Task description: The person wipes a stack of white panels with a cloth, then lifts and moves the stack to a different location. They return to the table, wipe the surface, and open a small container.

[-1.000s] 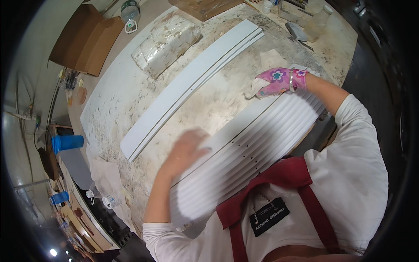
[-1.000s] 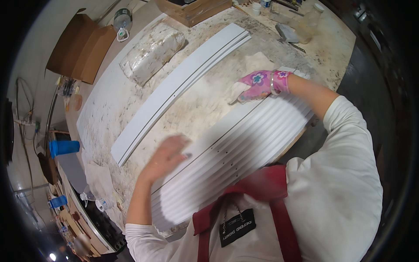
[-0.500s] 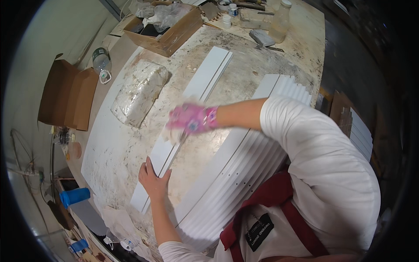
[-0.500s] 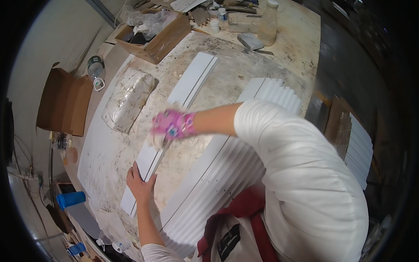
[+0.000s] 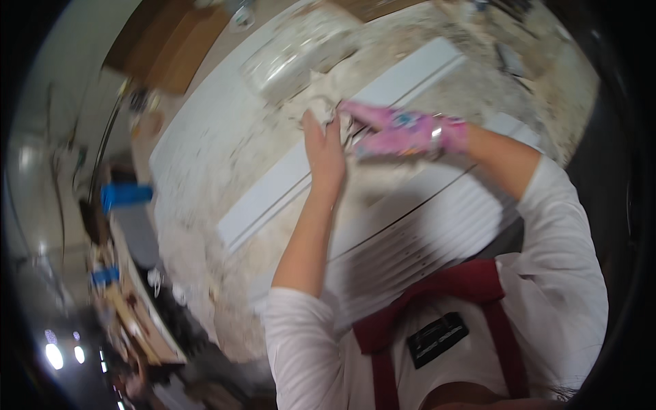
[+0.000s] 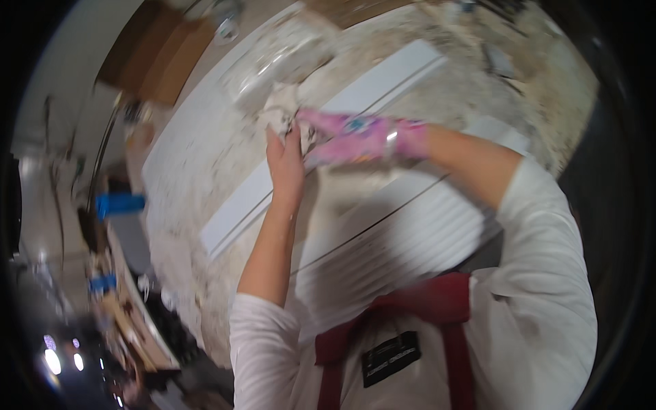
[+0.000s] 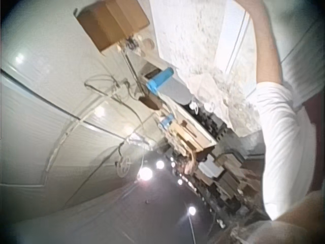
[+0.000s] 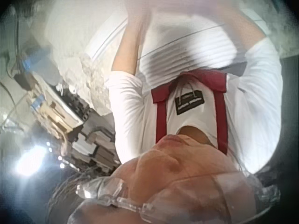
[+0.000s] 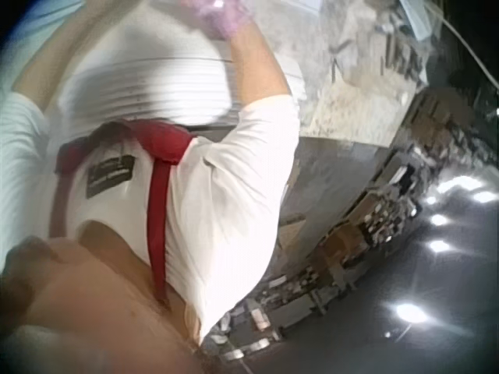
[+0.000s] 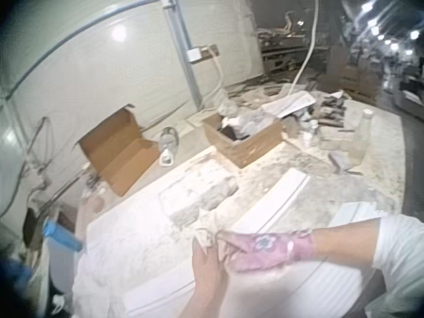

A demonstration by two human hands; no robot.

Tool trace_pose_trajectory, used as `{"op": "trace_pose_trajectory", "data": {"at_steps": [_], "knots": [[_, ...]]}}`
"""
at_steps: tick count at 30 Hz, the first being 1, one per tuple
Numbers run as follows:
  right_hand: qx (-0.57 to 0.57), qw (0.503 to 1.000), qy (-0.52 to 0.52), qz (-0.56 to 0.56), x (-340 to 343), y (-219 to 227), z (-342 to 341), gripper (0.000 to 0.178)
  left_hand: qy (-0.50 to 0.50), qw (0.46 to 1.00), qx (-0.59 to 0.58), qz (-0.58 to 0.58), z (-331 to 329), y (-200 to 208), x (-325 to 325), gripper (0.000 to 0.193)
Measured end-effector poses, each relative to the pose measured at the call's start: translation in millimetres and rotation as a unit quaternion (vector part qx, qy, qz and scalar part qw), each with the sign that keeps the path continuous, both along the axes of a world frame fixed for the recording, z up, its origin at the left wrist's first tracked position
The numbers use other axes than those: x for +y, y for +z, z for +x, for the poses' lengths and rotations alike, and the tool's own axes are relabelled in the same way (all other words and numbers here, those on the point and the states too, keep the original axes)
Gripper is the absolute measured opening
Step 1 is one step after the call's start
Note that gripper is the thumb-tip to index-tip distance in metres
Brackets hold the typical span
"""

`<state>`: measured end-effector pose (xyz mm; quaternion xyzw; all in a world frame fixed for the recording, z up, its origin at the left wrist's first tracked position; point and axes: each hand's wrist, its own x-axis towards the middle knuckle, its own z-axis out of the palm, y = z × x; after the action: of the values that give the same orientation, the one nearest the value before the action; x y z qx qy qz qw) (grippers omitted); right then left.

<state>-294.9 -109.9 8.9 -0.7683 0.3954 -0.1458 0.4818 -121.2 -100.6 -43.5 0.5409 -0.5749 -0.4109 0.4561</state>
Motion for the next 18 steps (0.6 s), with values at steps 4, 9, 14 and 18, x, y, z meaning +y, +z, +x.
{"op": "trace_pose_trajectory", "data": {"at_steps": [4, 9, 14, 18], "knots": [[0.102, 0.965, 0.023, -0.240, -17.5, -35.8, 13.1, 0.091, -0.001, 0.943, -0.307, -0.127, 89.1, -12.1, 26.4, 0.040], [0.305, 0.879, 0.113, -0.348, -27.9, -80.3, 33.9, 0.093, 0.197, 0.817, -0.537, -0.077, 251.4, -50.5, 98.3, 0.035], [0.244, 0.872, 0.176, -0.386, -51.2, -83.3, 23.6, 0.085, 0.314, 0.855, -0.412, -0.041, 363.9, -7.1, 126.2, 0.027], [0.264, 0.872, 0.195, -0.364, -30.8, -32.2, 37.4, 0.079, 0.393, 0.894, -0.209, -0.061, 342.7, 44.2, 134.8, 0.026]]}}
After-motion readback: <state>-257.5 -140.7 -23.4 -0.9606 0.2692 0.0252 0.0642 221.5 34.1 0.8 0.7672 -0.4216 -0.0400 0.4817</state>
